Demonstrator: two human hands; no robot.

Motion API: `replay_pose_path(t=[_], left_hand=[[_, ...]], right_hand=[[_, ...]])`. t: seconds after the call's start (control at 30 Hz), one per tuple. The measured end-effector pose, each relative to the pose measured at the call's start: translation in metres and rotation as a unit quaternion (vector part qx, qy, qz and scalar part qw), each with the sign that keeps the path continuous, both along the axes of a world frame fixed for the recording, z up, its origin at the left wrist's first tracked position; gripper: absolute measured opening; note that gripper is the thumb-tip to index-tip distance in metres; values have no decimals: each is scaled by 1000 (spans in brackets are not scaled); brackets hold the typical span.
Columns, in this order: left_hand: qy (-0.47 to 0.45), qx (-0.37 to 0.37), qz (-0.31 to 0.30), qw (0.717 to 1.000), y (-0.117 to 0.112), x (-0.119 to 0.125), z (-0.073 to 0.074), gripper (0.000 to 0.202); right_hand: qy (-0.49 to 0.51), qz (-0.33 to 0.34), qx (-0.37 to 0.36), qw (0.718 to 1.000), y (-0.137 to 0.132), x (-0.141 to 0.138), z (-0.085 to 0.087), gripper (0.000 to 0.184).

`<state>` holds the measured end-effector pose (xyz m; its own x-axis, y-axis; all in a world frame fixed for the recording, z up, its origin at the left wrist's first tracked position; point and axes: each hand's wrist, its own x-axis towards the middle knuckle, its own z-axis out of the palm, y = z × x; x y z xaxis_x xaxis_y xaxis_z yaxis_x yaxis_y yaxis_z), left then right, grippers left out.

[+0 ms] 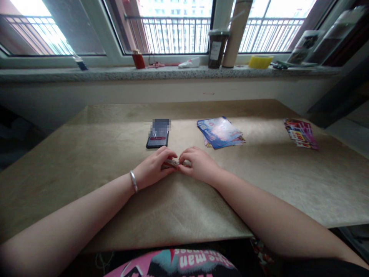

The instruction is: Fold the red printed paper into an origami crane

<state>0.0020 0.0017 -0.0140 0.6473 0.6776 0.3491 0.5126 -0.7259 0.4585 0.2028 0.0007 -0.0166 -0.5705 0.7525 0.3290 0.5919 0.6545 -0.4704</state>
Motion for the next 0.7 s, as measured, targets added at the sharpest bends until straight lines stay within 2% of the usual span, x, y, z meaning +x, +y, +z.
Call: replay_pose_path(t=[0.17,0.33,0.47,0.6,0.7], left_hand=[[-29,28,-3,999,0,1,0,31],[13,51,1,999,4,-1,-1,21],[60,56,-26,996,4,-4,3,12],[70,37,-74,994,2,-7,7,10],[68,25,-99,992,2,-8,9,12]], right_hand=[[7,-33,16,999,0,-1,1,2],[-76,-29,82,993,-1,2,7,6],[-113,10,95,989,-1,6,10,9],[-99,66,79,990,1,8,11,6],[-92,81,66,990,1,9,12,6]])
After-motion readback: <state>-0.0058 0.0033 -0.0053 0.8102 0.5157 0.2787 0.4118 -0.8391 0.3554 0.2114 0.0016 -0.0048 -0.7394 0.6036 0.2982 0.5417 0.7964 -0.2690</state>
